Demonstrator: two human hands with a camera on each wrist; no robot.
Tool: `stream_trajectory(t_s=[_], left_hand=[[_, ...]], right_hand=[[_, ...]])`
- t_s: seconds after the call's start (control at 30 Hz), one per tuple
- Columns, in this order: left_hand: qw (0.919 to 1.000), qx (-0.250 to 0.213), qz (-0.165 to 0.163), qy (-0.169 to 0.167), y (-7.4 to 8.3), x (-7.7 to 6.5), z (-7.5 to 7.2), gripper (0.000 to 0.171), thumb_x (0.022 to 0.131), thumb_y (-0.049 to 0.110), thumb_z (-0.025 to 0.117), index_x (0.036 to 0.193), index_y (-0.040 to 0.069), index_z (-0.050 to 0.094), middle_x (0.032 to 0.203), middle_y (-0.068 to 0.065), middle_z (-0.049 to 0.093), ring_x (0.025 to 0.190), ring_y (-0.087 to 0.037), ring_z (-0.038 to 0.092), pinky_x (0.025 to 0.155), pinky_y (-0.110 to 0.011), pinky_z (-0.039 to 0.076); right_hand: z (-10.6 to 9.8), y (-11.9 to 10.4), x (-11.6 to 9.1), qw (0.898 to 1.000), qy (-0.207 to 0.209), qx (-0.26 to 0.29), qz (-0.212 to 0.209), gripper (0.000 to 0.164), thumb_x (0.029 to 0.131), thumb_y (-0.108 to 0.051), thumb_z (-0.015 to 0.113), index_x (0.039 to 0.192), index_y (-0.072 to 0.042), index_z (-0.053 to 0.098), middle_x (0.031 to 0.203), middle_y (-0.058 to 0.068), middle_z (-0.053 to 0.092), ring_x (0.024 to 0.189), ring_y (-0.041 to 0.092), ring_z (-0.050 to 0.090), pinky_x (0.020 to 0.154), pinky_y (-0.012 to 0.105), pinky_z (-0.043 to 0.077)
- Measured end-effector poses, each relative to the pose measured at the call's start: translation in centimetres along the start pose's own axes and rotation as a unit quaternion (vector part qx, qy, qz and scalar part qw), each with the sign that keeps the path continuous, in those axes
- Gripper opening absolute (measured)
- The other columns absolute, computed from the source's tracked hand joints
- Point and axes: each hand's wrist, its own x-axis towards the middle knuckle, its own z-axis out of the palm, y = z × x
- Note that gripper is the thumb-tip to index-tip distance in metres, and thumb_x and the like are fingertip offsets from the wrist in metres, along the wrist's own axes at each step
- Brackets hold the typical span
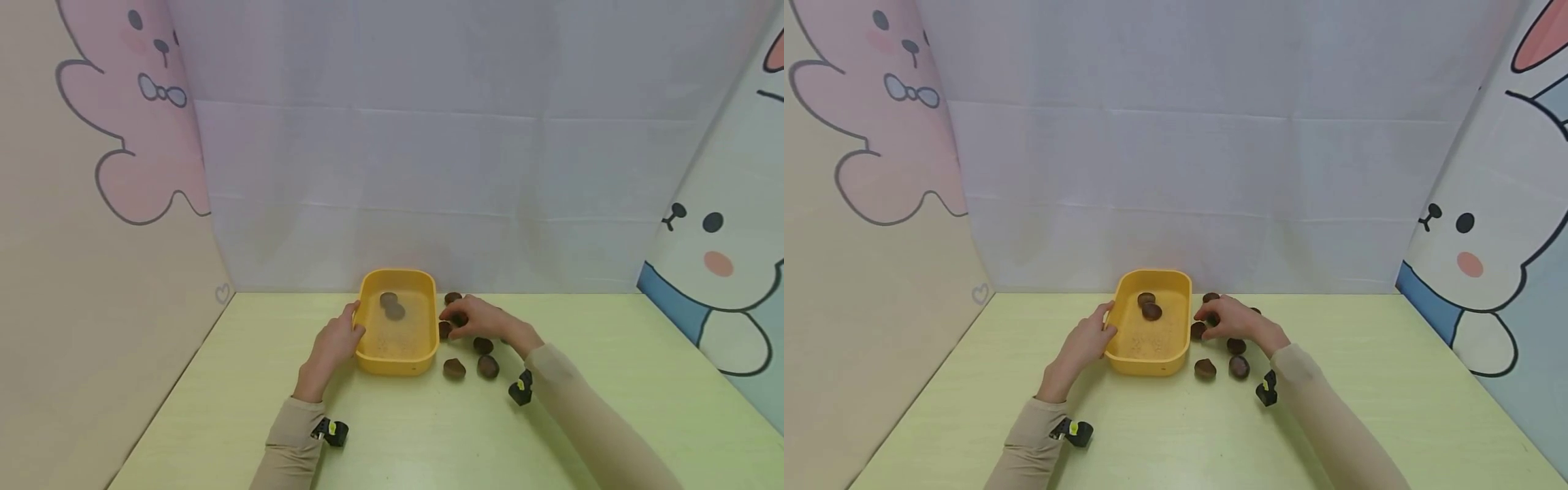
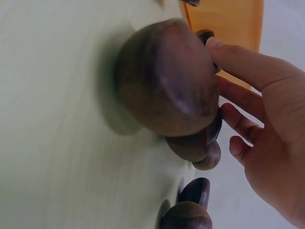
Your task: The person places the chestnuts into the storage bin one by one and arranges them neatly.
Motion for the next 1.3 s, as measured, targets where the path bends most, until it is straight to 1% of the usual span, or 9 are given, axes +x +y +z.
stream_trajectory(t_s=[0.1, 0.23, 0.4, 0.5, 0.7, 0.83, 1.0, 1.1, 1.3], left_hand=[[1.0000, -0.002, 0.001, -0.002, 0.0, 0.0, 0.0, 0.058, 0.095, 0.019, 0.050, 0.151, 0.010, 0.039, 0.062, -0.002, 0.046, 0.050, -0.015, 0.041, 0.047, -0.028, 0.032], [1.0000, 0.000, -0.001, -0.004, 0.0, 0.0, 0.0, 0.058, 0.095, 0.019, 0.049, 0.151, 0.010, 0.039, 0.061, -0.002, 0.044, 0.050, -0.015, 0.039, 0.048, -0.028, 0.032], [1.0000, 0.000, -0.002, -0.005, 0.2, -0.1, 0.0, 0.058, 0.094, 0.019, 0.048, 0.151, 0.010, 0.039, 0.061, -0.002, 0.043, 0.051, -0.016, 0.039, 0.048, -0.029, 0.031], [1.0000, -0.003, -0.002, -0.005, 0.4, -0.1, 0.0, 0.059, 0.094, 0.019, 0.048, 0.151, 0.010, 0.039, 0.061, -0.002, 0.042, 0.051, -0.016, 0.038, 0.048, -0.029, 0.031], [1.0000, -0.001, -0.004, -0.006, 0.4, 0.0, 0.1, 0.059, 0.094, 0.019, 0.048, 0.151, 0.010, 0.039, 0.062, -0.002, 0.042, 0.052, -0.016, 0.039, 0.049, -0.029, 0.031], [1.0000, -0.002, -0.003, -0.004, 0.4, 0.0, 0.1, 0.059, 0.094, 0.019, 0.048, 0.151, 0.010, 0.039, 0.063, -0.002, 0.042, 0.052, -0.017, 0.039, 0.049, -0.029, 0.031], [1.0000, -0.001, -0.003, -0.002, 0.5, -0.1, 0.1, 0.059, 0.094, 0.019, 0.047, 0.151, 0.010, 0.039, 0.062, -0.003, 0.042, 0.052, -0.017, 0.038, 0.049, -0.030, 0.031], [1.0000, 0.000, -0.005, -0.003, 0.4, -0.2, 0.0, 0.058, 0.094, 0.019, 0.047, 0.151, 0.010, 0.039, 0.063, -0.003, 0.042, 0.052, -0.017, 0.038, 0.048, -0.029, 0.031], [1.0000, 0.000, -0.005, 0.000, 0.4, -0.1, 0.1, 0.058, 0.095, 0.018, 0.048, 0.151, 0.009, 0.039, 0.062, -0.003, 0.042, 0.051, -0.016, 0.038, 0.048, -0.029, 0.031]], right_hand=[[0.2, 0.0, 0.1, 1.000, 0.003, -0.013, -0.006, 0.041, 0.081, -0.026, 0.081, 0.120, -0.018, 0.072, 0.111, -0.002, 0.069, 0.090, 0.017, 0.047, 0.079, 0.032, 0.041], [0.5, 0.0, 0.1, 0.999, 0.009, -0.035, -0.018, 0.040, 0.079, -0.028, 0.082, 0.117, -0.019, 0.073, 0.110, -0.003, 0.070, 0.087, 0.016, 0.044, 0.076, 0.031, 0.038], [0.7, -0.1, 0.0, 0.997, 0.026, -0.060, -0.027, 0.035, 0.079, -0.029, 0.082, 0.112, -0.020, 0.074, 0.106, -0.005, 0.071, 0.088, 0.016, 0.048, 0.079, 0.033, 0.040], [0.5, 0.1, -0.2, 0.996, 0.042, -0.063, -0.036, 0.033, 0.079, -0.026, 0.081, 0.110, -0.019, 0.074, 0.103, -0.005, 0.069, 0.090, 0.016, 0.050, 0.080, 0.035, 0.041], [-0.4, 0.0, -0.5, 0.997, 0.063, -0.014, -0.046, 0.031, 0.082, -0.015, 0.074, 0.112, -0.010, 0.071, 0.105, 0.001, 0.058, 0.094, 0.016, 0.052, 0.086, 0.036, 0.046], [-0.8, -0.1, -0.8, 0.996, 0.079, 0.016, -0.045, 0.031, 0.083, -0.011, 0.072, 0.113, -0.007, 0.068, 0.104, 0.004, 0.052, 0.088, 0.016, 0.049, 0.079, 0.032, 0.045], [-1.0, -0.1, -0.6, 0.994, 0.093, 0.032, -0.050, 0.024, 0.085, -0.011, 0.070, 0.109, -0.010, 0.066, 0.103, 0.003, 0.047, 0.082, 0.015, 0.047, 0.073, 0.027, 0.044], [-1.2, -0.5, -0.3, 0.992, 0.102, 0.041, -0.056, 0.026, 0.086, -0.010, 0.069, 0.112, -0.008, 0.065, 0.107, 0.004, 0.049, 0.085, 0.016, 0.049, 0.074, 0.027, 0.046], [-1.9, -1.7, 0.1, 0.989, 0.107, 0.085, -0.052, 0.038, 0.086, -0.007, 0.069, 0.123, -0.004, 0.058, 0.108, 0.007, 0.062, 0.088, 0.019, 0.059, 0.077, 0.032, 0.053]])
